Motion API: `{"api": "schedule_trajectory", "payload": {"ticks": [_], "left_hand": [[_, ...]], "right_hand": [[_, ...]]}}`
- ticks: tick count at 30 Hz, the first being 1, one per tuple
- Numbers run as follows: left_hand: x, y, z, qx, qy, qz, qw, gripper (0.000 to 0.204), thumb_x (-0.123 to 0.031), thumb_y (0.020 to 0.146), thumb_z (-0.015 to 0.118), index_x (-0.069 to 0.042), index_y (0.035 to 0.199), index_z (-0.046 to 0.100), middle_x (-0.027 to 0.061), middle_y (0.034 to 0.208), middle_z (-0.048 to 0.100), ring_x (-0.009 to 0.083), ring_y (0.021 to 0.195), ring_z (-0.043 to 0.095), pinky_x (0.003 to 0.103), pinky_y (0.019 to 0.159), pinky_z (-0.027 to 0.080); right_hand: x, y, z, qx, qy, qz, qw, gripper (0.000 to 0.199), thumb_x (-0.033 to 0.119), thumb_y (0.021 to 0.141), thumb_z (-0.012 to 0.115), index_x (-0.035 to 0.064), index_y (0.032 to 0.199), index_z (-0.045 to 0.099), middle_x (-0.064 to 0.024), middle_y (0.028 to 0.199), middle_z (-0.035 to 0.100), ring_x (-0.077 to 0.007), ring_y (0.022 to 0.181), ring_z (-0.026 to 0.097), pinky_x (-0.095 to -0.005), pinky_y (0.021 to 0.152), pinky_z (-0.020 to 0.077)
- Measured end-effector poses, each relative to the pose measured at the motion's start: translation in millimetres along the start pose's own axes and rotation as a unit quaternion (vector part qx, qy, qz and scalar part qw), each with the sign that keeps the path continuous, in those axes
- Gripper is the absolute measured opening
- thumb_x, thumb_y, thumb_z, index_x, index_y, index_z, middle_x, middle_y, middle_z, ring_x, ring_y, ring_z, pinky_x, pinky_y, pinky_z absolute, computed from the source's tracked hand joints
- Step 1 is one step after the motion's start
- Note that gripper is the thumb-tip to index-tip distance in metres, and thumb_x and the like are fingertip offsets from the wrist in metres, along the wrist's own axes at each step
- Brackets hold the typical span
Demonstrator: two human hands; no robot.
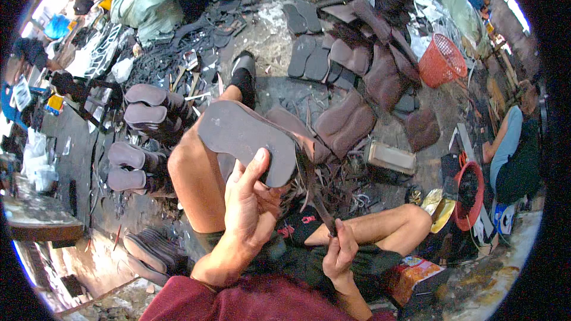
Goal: The person sits on the floor and uses a knife to cut and trim rubber shoe soles. They repeatedly pick up soles, slice along edges, and place trimmed pieces aside.
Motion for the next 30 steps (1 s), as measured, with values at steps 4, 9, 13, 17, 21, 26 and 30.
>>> {"api": "schedule_trajectory", "payload": {"ticks": [4,9,13,17,21,26,30], "left_hand": [[13.6,-9.9,-28.2,0.003,0.077,-0.014,0.997,0.045,-0.019,0.092,0.068,-0.008,0.131,0.049,0.0044,0.123,0.061,0.0197,0.111,0.061,0.037,0.095,0.051],[25.3,-16.6,-49.4,0.033,0.146,-0.016,0.989,0.055,-0.018,0.088,0.068,-0.002,0.136,0.045,0.0094,0.126,0.061,0.0238,0.113,0.061,0.037,0.098,0.049],[23.8,-21.7,-65.0,0.041,0.178,-0.029,0.983,0.06,-0.015,0.082,0.074,0.001,0.133,0.046,0.0111,0.119,0.062,0.024,0.109,0.061,0.037,0.097,0.049],[30.1,-27.4,-77.2,0.051,0.17,-0.072,0.982,0.064,-0.003,0.079,0.076,0.0,0.134,0.043,0.012,0.119,0.06,0.0241,0.11,0.06,0.038,0.099,0.047],[26.8,-27.9,-78.9,0.07,0.184,-0.101,0.975,0.068,0.0,0.081,0.075,0.001,0.138,0.038,0.0126,0.124,0.059,0.0241,0.111,0.061,0.039,0.099,0.049],[16.1,-25.6,-85.8,0.068,0.186,-0.106,0.975,0.073,-0.003,0.079,0.076,0.001,0.14,0.036,0.0127,0.121,0.06,0.0239,0.108,0.062,0.039,0.096,0.05],[15.6,-23.3,-83.0,0.049,0.194,-0.072,0.977,0.074,-0.023,0.073,0.083,-0.001,0.133,0.044,0.0103,0.102,0.068,0.0212,0.09,0.067,0.032,0.084,0.053]], "right_hand": [[14.9,6.4,-21.6,0.067,-0.005,0.023,0.997,0.033,0.011,0.094,0.053,0.0017,0.125,0.061,-0.019,0.091,0.066,-0.0364,0.075,0.064,-0.0417,0.068,0.0518],[19.5,32.3,-26.1,0.16,-0.009,0.033,0.987,0.034,0.014,0.091,0.061,0.0099,0.125,0.064,-0.0136,0.082,0.064,-0.031,0.07,0.063,-0.0408,0.062,0.0501],[16.8,48.5,6.6,0.215,0.021,0.03,0.976,0.034,0.013,0.09,0.064,0.0112,0.124,0.064,-0.0123,0.083,0.064,-0.0316,0.069,0.064,-0.0404,0.06,0.0502],[11.7,62.0,62.0,0.179,0.063,0.047,0.981,0.03,0.009,0.095,0.055,0.0033,0.124,0.061,-0.0158,0.108,0.069,-0.0344,0.088,0.069,-0.0396,0.076,0.0545],[16.8,90.5,105.8,0.174,0.021,0.081,0.981,0.029,0.011,0.096,0.054,0.0064,0.124,0.062,-0.0144,0.117,0.067,-0.0363,0.099,0.067,-0.0387,0.077,0.0544],[34.9,127.9,119.5,0.154,0.029,0.036,0.987,0.028,0.012,0.096,0.054,0.009,0.122,0.063,-0.0093,0.119,0.068,-0.0332,0.095,0.069,-0.0388,0.075,0.0549],[44.4,137.9,127.3,0.105,0.035,-0.022,0.994,0.034,0.018,0.095,0.057,0.0184,0.129,0.062,-0.0102,0.094,0.066,-0.0318,0.077,0.067,-0.0409,0.064,0.0534]]}}
Point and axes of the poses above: each hand's wrist, its own y-axis towards the middle knuckle, its own z-axis out of the palm, x = y × z, the point moved 9 cm from there along y, towards the middle knuckle
